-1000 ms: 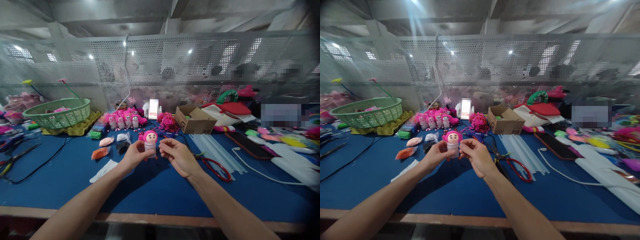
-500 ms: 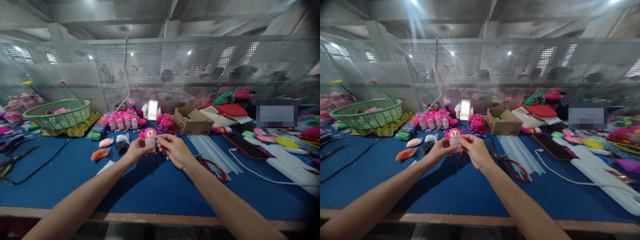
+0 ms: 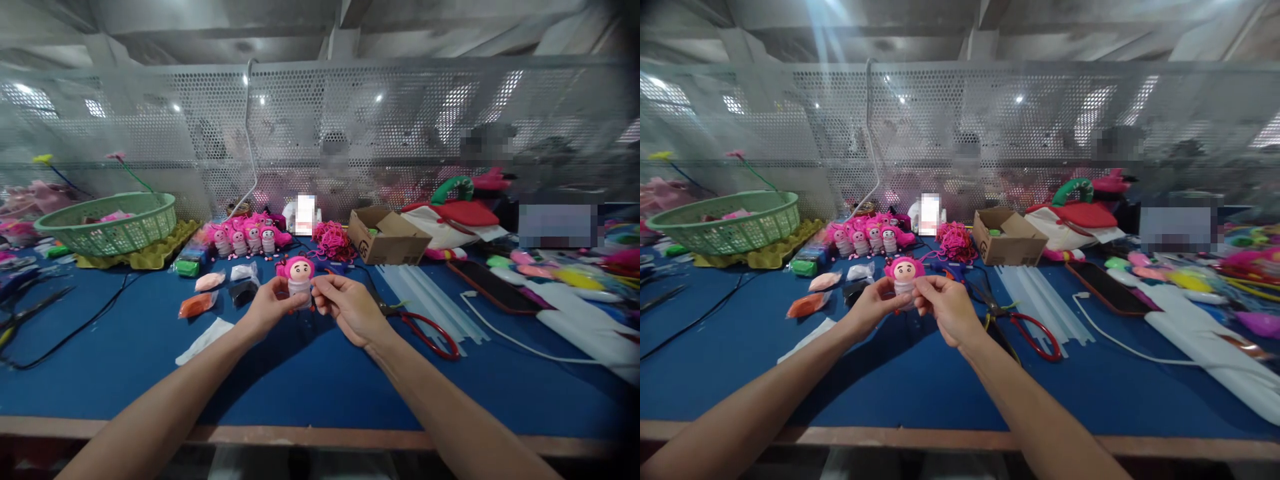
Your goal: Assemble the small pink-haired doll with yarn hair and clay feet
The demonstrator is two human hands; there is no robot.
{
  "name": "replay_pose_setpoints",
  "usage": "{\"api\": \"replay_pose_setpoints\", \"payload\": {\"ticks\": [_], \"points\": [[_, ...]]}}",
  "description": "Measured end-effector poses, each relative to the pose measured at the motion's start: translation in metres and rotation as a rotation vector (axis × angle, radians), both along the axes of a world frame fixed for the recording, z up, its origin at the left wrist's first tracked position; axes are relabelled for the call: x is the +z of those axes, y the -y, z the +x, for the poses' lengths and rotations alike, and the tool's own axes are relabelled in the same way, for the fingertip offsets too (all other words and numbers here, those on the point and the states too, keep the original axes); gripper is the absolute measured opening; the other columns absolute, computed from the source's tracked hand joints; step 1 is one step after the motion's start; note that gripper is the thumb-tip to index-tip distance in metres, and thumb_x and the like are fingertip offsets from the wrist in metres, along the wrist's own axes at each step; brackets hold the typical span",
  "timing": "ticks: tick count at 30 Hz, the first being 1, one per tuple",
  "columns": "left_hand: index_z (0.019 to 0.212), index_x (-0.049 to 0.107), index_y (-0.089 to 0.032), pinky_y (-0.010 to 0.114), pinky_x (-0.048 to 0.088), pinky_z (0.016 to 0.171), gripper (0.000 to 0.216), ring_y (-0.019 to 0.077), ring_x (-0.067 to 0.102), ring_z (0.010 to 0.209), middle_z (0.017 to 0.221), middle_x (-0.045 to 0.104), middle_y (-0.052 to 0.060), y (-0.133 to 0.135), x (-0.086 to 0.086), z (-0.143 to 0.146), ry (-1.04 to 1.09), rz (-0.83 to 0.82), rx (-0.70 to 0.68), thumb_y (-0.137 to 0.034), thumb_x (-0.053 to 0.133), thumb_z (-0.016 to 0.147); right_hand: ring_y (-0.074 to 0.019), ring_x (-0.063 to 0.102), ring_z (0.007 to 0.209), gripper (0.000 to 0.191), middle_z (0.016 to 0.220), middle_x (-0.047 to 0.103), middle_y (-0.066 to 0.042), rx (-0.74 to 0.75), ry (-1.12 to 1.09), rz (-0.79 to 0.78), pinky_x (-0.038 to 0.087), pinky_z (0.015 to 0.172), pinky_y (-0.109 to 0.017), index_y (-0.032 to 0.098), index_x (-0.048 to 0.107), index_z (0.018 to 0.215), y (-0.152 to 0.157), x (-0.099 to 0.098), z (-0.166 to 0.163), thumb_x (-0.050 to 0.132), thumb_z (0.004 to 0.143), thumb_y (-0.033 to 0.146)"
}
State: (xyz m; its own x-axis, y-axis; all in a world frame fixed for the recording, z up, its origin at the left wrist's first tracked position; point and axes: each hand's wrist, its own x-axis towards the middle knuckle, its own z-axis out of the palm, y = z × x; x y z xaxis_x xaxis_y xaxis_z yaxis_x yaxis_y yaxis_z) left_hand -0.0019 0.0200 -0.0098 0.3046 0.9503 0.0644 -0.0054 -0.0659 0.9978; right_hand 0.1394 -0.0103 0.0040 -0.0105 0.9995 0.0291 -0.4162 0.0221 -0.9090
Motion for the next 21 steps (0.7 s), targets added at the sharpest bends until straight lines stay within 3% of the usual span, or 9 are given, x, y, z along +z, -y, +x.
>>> {"api": "replay_pose_setpoints", "payload": {"ticks": [7, 21], "points": [[0.086, 0.056, -0.010, 0.024, 0.043, 0.056, 0.047, 0.0127, 0.057, 0.064, 0.081, 0.062, 0.007, 0.0004, -0.0011, -0.0007, -0.001, 0.006, -0.002, -0.037, 0.074, 0.052, -0.0045, 0.053, 0.052, 0.018, 0.062, 0.060, 0.001, 0.088, -0.120, -0.101, 0.044, 0.048, -0.015, 0.014, 0.065, 0.067, 0.0020, 0.0030, 0.0032, 0.073, 0.057, 0.026], [0.084, 0.055, -0.010, 0.023, 0.040, 0.054, 0.045, 0.0108, 0.053, 0.062, 0.079, 0.059, 0.004, 0.0011, -0.0002, -0.0014, -0.014, 0.008, 0.004, -0.037, 0.074, 0.052, -0.0070, 0.058, 0.057, 0.018, 0.064, 0.064, -0.001, 0.141, -0.111, -0.072, 0.049, 0.054, -0.017, 0.013, 0.065, 0.069, 0.0056, 0.0047, 0.0045, 0.074, 0.055, 0.020]]}}
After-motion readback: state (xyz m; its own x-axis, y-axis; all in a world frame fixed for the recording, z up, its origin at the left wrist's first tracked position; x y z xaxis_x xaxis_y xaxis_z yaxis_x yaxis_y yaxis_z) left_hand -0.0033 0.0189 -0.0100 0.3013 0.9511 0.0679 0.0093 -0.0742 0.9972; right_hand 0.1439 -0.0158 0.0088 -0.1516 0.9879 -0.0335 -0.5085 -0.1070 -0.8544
